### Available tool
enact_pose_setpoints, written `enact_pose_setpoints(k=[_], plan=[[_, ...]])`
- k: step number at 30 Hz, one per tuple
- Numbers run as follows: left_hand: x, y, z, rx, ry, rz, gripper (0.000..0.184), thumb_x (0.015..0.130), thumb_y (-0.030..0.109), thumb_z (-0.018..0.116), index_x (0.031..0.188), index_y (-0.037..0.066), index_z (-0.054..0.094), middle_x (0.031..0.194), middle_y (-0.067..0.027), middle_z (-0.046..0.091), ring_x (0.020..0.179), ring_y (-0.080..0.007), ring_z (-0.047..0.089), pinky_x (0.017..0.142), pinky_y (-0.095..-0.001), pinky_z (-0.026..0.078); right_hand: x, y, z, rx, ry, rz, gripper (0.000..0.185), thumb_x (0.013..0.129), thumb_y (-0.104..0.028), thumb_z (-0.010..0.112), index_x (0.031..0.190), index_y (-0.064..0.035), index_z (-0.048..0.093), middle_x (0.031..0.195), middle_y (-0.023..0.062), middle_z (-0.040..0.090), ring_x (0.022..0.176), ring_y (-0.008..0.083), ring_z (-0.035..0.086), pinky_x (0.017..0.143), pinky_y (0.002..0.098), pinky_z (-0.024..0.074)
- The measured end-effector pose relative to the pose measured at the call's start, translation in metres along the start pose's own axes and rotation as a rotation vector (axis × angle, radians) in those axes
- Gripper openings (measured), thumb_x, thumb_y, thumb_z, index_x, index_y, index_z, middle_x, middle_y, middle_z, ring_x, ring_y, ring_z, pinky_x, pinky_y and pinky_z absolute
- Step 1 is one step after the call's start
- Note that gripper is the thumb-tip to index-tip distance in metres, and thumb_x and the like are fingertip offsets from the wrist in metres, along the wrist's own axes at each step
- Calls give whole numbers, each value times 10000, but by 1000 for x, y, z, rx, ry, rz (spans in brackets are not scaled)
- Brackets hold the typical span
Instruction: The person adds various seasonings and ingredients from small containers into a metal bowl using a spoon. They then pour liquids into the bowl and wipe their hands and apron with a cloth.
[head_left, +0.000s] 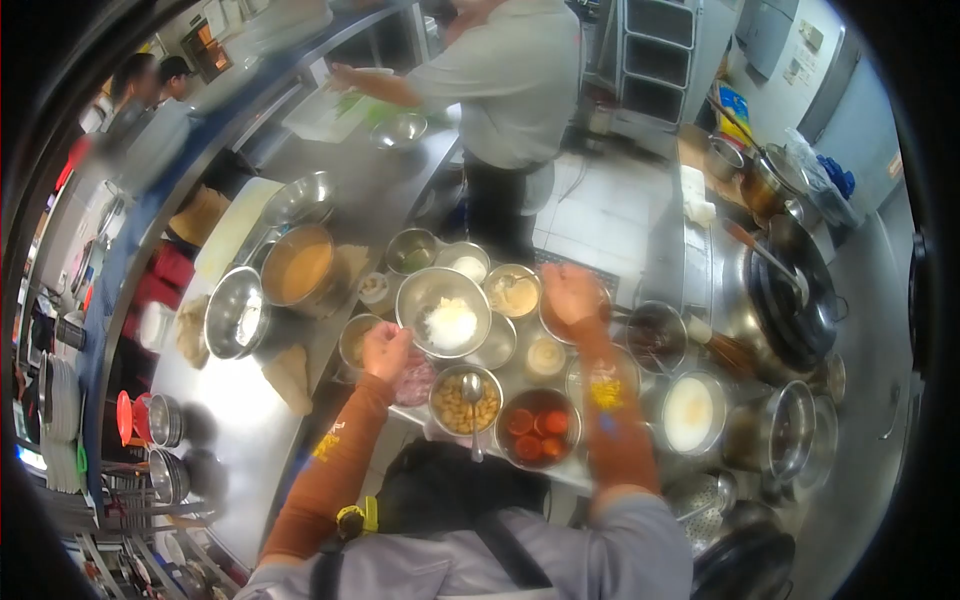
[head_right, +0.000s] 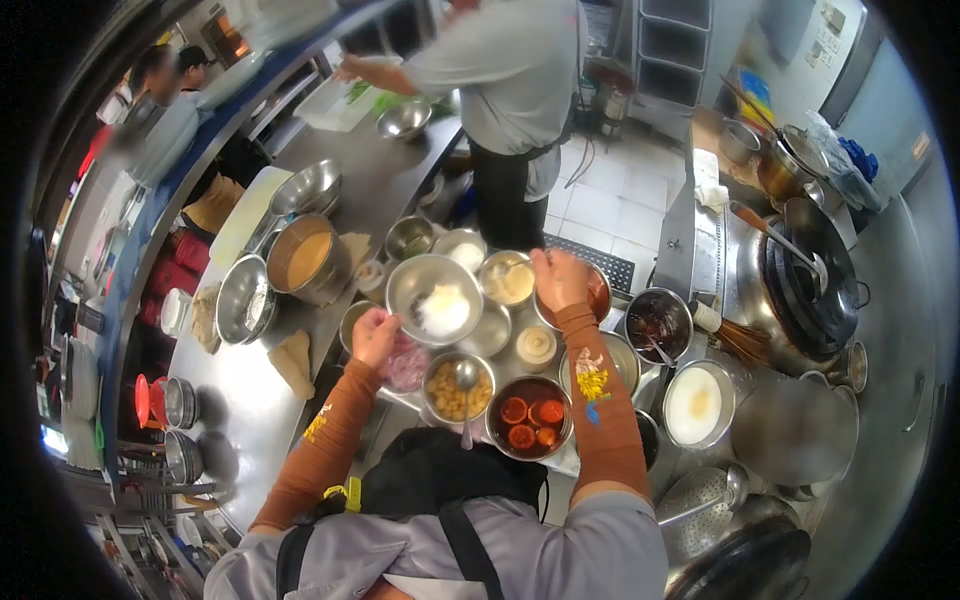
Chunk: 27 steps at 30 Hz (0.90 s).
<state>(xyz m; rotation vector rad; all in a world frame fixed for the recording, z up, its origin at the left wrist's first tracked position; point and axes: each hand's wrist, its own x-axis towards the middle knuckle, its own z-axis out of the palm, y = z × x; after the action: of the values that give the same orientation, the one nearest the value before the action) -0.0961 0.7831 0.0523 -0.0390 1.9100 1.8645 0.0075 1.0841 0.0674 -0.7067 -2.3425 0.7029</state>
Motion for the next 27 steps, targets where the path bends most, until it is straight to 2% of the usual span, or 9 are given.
enact_pose_setpoints(k=[3,10,13,16,19,22,25,26,27], plan=[[3,-3,-5,11,-5,17,150,858,109,618,791,65,491,730,-50,559,553,-163,587,449,-297,526,3,1,17,-8,-99,12,372,870,-331,566,693,-9,618,762,258,611,720,453,585,664,518,470],[-3,0,-15,-21,24,-23,121,862,94,599,815,57,494,754,-69,570,573,-185,607,471,-313,535,0,16,55,-64,-173,-81,370,873,-326,546,719,-2,633,756,245,629,745,435,615,698,505,496],[-4,-4,-18,-27,25,-26,117,864,95,596,819,57,495,759,-69,571,576,-188,609,475,-312,536,-4,17,56,-32,-187,-28,363,869,-329,558,739,-2,645,783,258,628,764,442,610,706,503,495],[-3,-4,-19,-20,20,-22,113,867,96,595,826,58,496,764,-68,571,579,-189,611,476,-311,536,-10,37,68,80,-112,3,365,866,-315,580,726,17,634,719,245,636,664,394,636,639,465,506],[-2,-6,-18,-19,11,-21,110,870,100,594,831,60,500,768,-66,571,580,-190,612,477,-309,537,-15,12,34,262,-150,420,361,862,-295,616,691,22,618,606,156,629,511,259,613,511,380,483],[-1,-6,-16,-11,8,-22,106,872,103,594,838,61,503,772,-63,570,585,-191,614,481,-310,539,-18,24,28,597,-87,615,353,860,-284,638,673,14,612,563,67,604,451,134,541,431,300,424],[2,-7,-10,-8,4,-23,101,872,105,595,847,62,507,778,-62,570,592,-192,614,490,-314,545,-14,-5,-14,449,-97,548,327,858,-280,656,679,-8,623,584,35,612,458,95,519,416,265,395],[3,-7,-7,-8,2,-24,99,872,105,596,851,63,509,780,-62,570,594,-192,614,493,-316,547,-13,-12,-20,529,-127,558,345,864,-301,629,701,3,629,596,106,633,478,199,573,466,329,442],[3,-7,-5,-8,-5,-26,99,871,106,597,853,63,510,782,-62,570,596,-190,614,497,-317,550,-12,-15,-24,407,-127,446,355,865,-316,619,713,5,632,613,137,632,515,251,588,501,360,455]])
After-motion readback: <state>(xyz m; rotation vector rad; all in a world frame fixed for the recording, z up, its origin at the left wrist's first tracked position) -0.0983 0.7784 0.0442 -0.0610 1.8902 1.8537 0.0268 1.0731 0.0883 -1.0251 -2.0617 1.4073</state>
